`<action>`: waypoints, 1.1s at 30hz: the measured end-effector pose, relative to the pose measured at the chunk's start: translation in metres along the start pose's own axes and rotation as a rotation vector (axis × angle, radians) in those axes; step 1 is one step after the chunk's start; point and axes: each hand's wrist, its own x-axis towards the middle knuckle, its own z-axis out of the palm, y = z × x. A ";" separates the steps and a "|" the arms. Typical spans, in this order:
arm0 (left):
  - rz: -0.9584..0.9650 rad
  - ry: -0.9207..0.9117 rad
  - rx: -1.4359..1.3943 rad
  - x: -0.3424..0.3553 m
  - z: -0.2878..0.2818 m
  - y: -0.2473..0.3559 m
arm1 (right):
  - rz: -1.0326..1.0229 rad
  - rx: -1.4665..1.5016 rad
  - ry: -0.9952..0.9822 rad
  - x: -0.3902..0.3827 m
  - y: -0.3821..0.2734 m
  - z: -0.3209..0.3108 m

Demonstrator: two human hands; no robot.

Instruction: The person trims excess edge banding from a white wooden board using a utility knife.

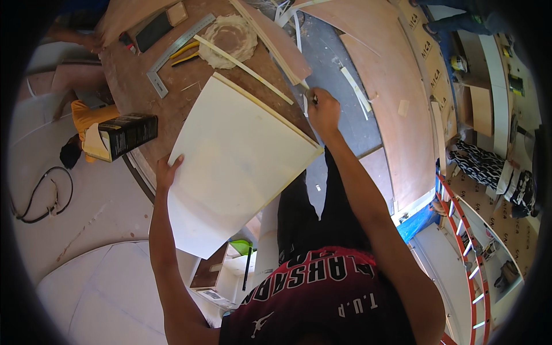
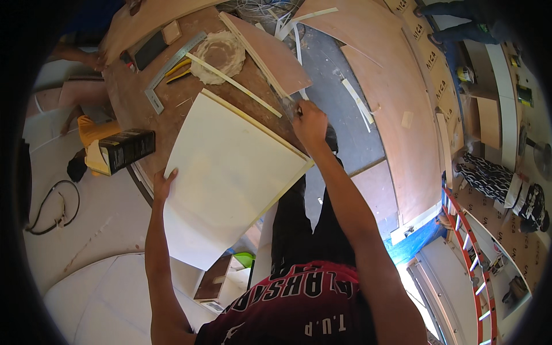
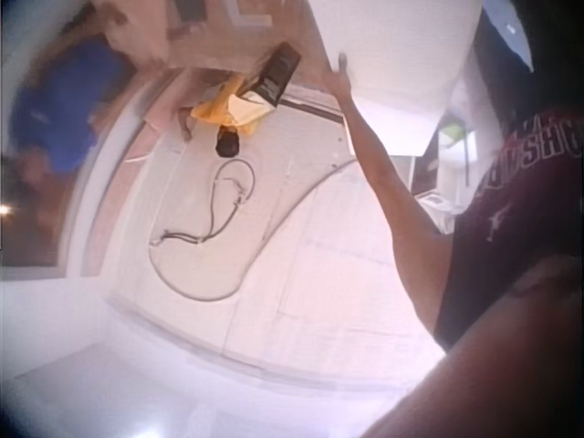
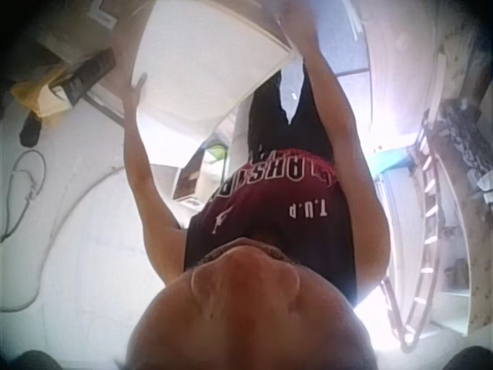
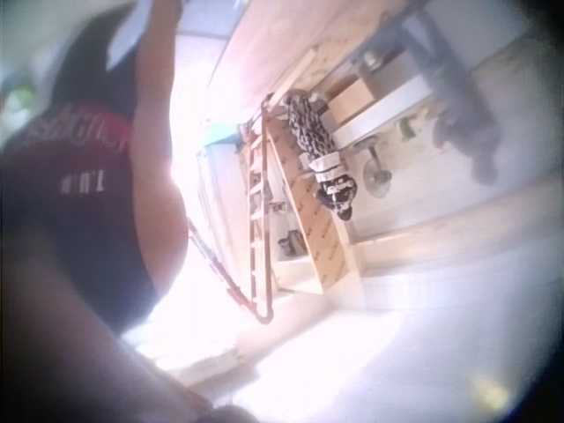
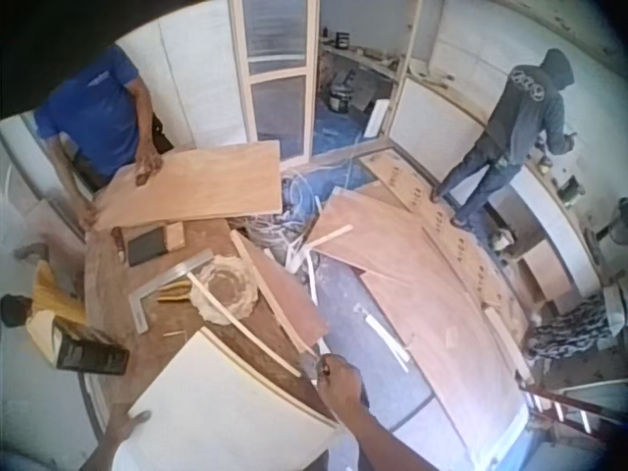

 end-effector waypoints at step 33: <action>0.183 0.187 0.785 0.054 0.016 0.091 | 0.097 0.044 -0.250 -0.019 -0.009 -0.035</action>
